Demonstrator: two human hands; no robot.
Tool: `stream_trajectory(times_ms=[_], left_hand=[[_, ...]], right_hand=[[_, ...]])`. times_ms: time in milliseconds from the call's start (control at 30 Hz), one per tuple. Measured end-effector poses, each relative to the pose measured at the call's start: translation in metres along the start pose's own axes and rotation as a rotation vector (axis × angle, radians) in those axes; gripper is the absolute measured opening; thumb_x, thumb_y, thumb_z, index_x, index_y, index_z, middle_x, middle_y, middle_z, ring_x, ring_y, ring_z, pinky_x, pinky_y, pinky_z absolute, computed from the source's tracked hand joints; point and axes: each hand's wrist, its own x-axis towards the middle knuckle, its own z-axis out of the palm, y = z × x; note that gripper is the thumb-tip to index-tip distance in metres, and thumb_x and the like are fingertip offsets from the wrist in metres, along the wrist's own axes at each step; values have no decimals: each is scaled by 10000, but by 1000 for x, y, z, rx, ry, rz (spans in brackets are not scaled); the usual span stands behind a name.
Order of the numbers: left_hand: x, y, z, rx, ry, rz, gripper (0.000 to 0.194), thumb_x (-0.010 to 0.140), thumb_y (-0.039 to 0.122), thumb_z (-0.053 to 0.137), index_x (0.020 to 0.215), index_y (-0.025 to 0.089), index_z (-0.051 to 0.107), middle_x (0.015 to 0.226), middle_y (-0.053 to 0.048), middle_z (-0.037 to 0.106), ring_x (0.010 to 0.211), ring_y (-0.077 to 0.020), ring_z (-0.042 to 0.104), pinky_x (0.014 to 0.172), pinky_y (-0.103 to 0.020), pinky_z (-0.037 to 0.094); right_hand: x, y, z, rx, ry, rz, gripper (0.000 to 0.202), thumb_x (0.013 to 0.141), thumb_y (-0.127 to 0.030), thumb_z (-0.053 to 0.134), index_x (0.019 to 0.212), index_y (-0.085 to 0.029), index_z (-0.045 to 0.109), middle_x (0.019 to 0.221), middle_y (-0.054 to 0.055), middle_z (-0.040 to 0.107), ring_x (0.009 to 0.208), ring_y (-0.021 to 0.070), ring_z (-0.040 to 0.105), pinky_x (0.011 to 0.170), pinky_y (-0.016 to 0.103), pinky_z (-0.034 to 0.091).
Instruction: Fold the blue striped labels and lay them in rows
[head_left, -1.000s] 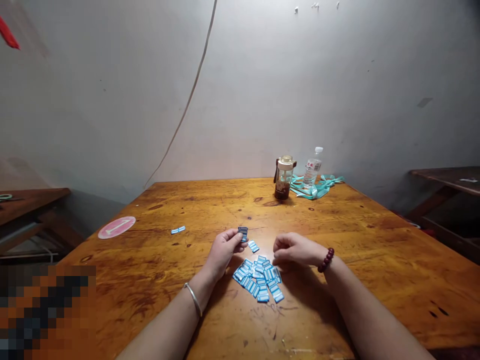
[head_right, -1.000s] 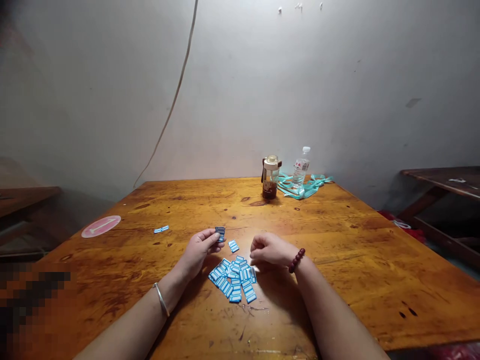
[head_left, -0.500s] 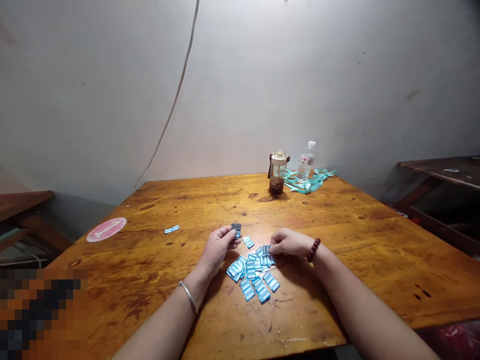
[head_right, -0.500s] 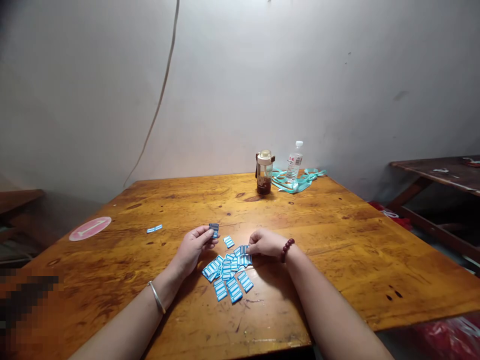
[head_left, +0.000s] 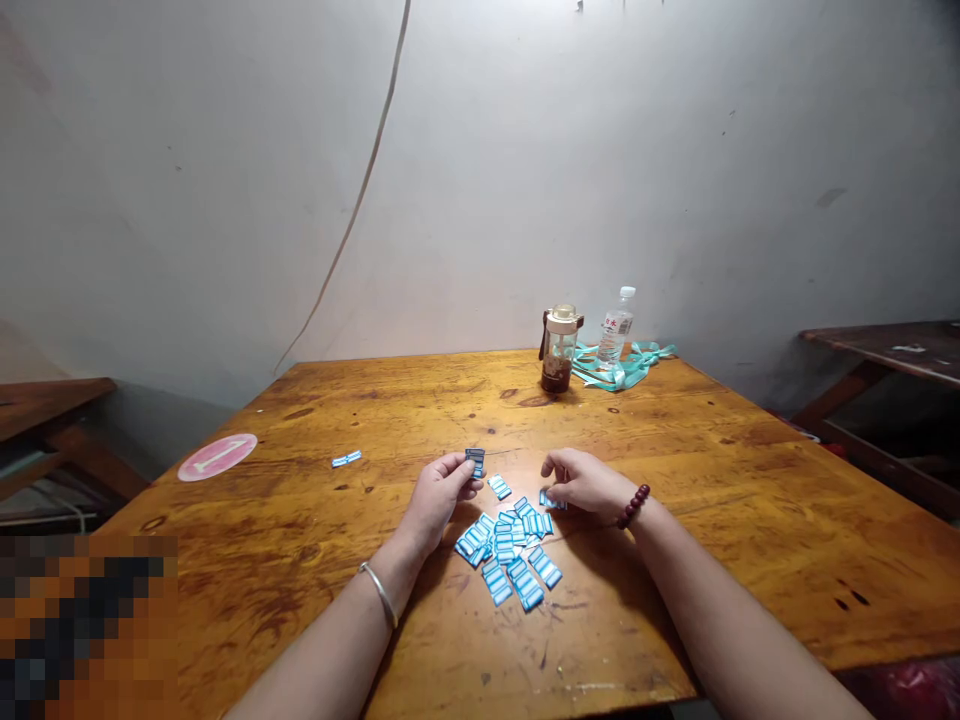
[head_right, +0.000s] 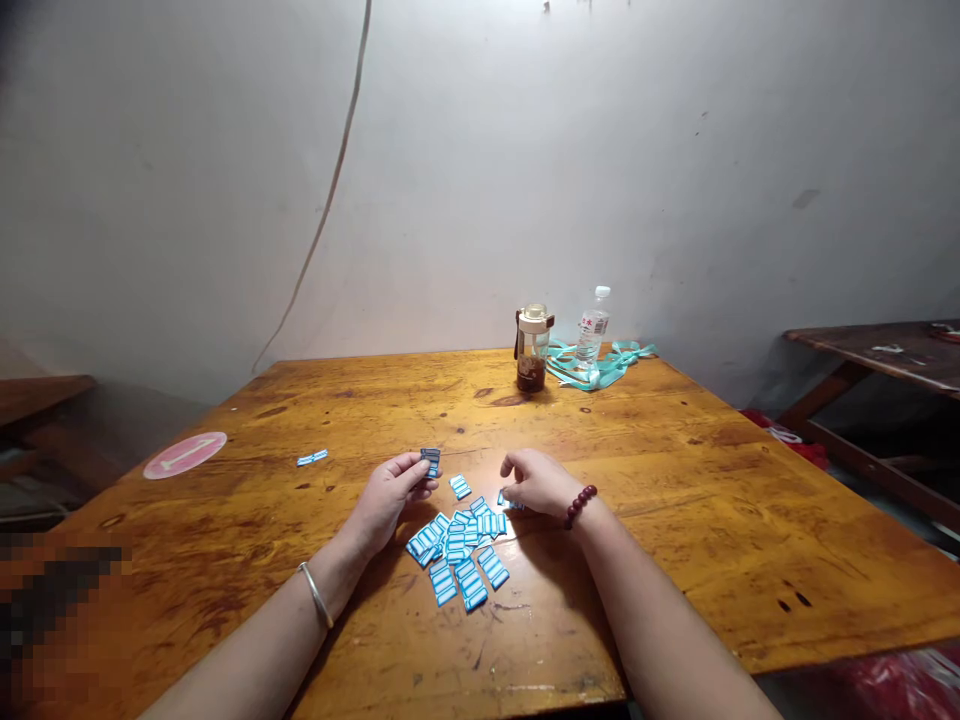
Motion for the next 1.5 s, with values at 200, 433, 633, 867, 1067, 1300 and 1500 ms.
stream_trajectory(times_ms=[200, 433, 633, 867, 1067, 1300, 1500], left_hand=[[-1, 0, 2, 14, -20, 16, 264, 640, 381, 600, 734, 135, 600, 698, -36, 613, 580, -90, 549, 524, -177, 409], [0, -1, 0, 28, -39, 27, 260, 672, 380, 575, 757, 135, 591, 722, -41, 607, 591, -85, 547, 532, -173, 409], [-1, 0, 1, 45, -42, 32, 252, 674, 378, 570, 737, 135, 584, 702, -32, 600, 593, -90, 548, 540, -184, 409], [-7, -5, 9, 122, -272, -1, 197, 703, 312, 542, 739, 123, 585, 676, -29, 593, 558, -83, 512, 527, -190, 381], [-9, -5, 11, 219, -292, 69, 213, 721, 322, 516, 740, 123, 590, 684, -30, 592, 589, -100, 513, 541, -203, 373], [-9, -4, 10, 305, -304, 109, 199, 717, 313, 507, 711, 126, 574, 642, -5, 562, 557, -92, 476, 511, -195, 340], [-20, 4, 13, 486, -442, 157, 213, 747, 307, 444, 731, 136, 570, 641, 9, 538, 567, -94, 454, 520, -197, 323]], right_hand=[[-6, -22, 22, -175, -131, -185, 383, 526, -249, 673, 898, -213, 588, 812, 6, 543, 695, 129, 472, 584, 203, 344], [-1, -7, 10, -262, -131, -29, 148, 604, -170, 564, 748, -176, 597, 687, 10, 570, 607, 121, 479, 504, 191, 310], [-6, -16, 6, -291, -70, -205, 132, 636, -176, 550, 739, -182, 631, 752, 29, 573, 676, 127, 495, 581, 193, 338], [-4, -15, 17, -389, -127, -161, 199, 650, -143, 483, 740, -194, 653, 714, 18, 616, 614, 112, 514, 538, 186, 317], [-3, -18, 13, -454, -68, -36, 182, 672, -176, 477, 714, -179, 654, 715, 35, 634, 649, 132, 533, 546, 201, 316], [-6, -26, 17, -159, -159, -202, 260, 707, -172, 443, 877, -204, 638, 757, 5, 615, 631, 100, 517, 561, 176, 346], [-5, -19, 12, -223, -157, -94, 172, 652, -224, 516, 769, -182, 635, 670, 0, 596, 580, 101, 491, 485, 171, 305]])
